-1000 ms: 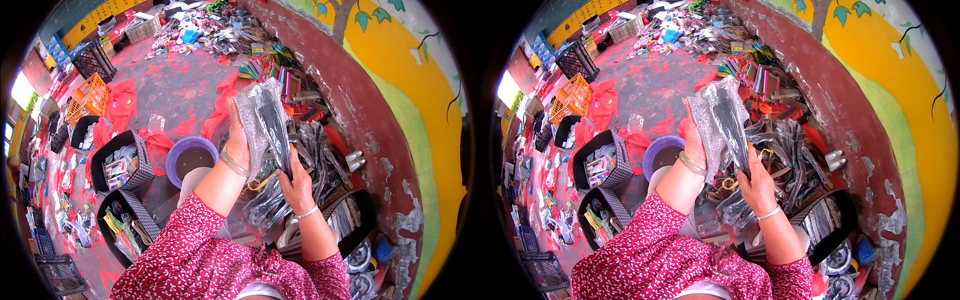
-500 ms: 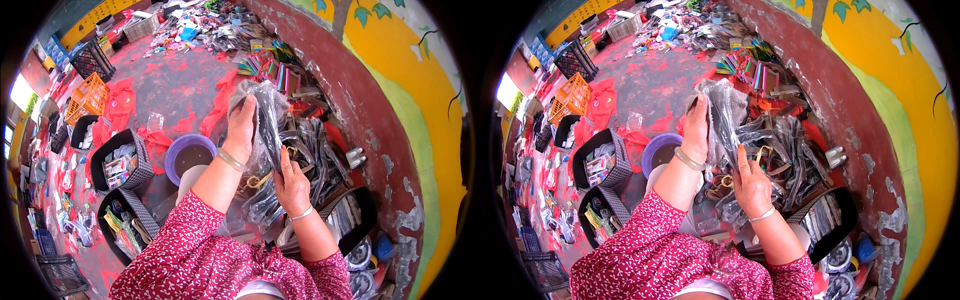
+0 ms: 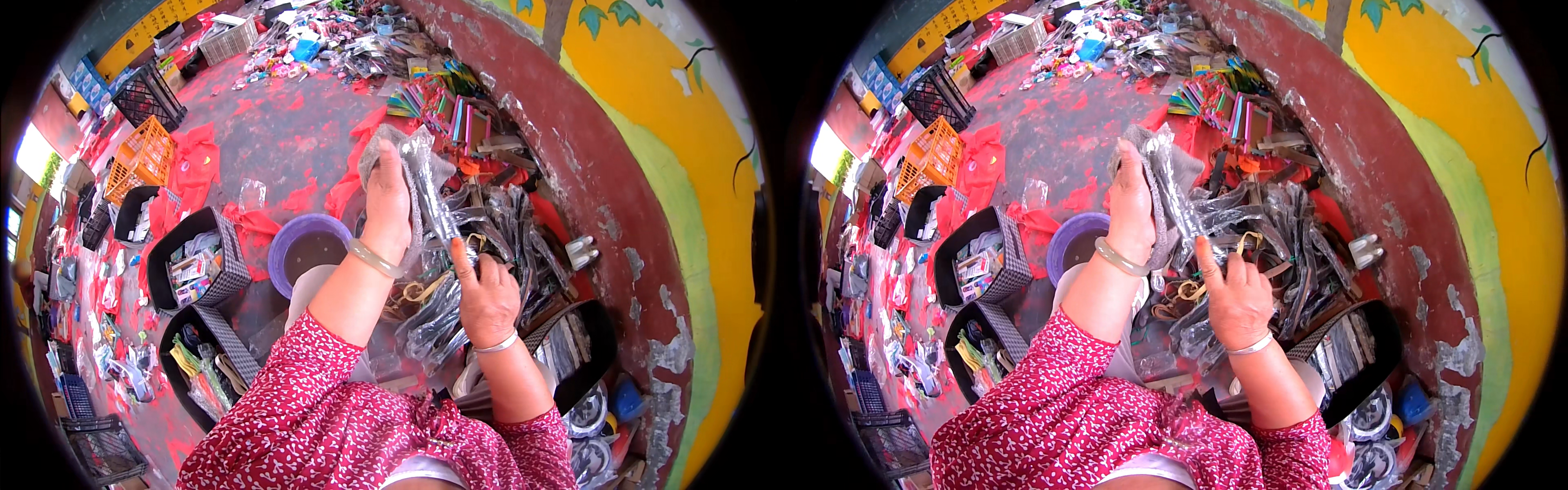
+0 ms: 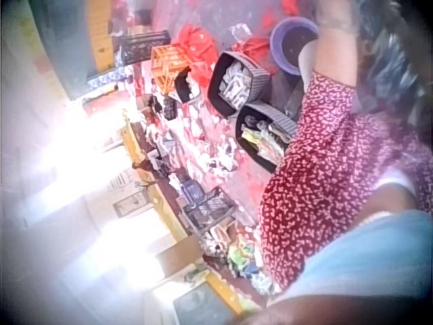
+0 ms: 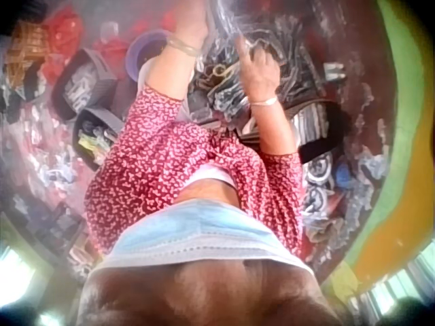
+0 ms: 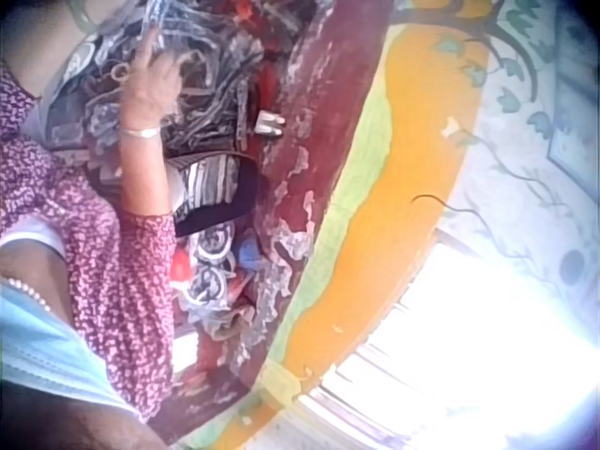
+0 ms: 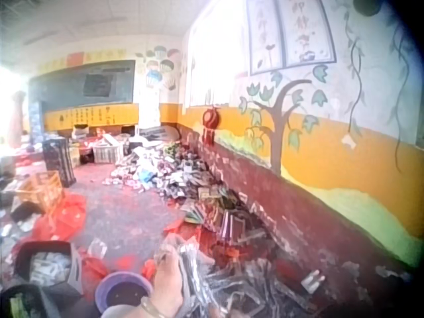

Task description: The person sits on the floor and uses a cloth to wipe down plastic-wrapped items. They pick up items one at a time, wipe the surfaces with the cloth, and place them into a black bin.

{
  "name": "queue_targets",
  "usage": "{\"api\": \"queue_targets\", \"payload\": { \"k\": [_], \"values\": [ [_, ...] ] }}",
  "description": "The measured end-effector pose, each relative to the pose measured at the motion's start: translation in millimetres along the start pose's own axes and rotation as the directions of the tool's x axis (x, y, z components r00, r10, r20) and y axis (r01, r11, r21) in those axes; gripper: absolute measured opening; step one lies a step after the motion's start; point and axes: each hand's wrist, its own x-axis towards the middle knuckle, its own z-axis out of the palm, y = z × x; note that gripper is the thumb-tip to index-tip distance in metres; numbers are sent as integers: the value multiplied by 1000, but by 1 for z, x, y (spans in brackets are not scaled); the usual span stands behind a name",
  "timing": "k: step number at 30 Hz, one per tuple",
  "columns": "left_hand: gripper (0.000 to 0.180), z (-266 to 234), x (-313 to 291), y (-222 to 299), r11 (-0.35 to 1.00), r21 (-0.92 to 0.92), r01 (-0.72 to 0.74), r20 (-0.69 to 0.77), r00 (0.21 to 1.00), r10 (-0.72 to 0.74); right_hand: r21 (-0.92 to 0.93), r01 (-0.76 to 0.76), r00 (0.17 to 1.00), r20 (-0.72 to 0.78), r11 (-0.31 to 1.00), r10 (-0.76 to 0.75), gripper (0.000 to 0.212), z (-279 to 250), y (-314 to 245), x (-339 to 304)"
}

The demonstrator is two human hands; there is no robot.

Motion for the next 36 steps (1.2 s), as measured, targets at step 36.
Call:
{"api": "queue_targets", "payload": {
  "k": [36],
  "values": [
    [34, 8, -16, -60, 693, 625, -360, 62, 907, 416, 860, -414, 771, 506, -299, 387, 59, 27, -18, -9]
  ]
}}
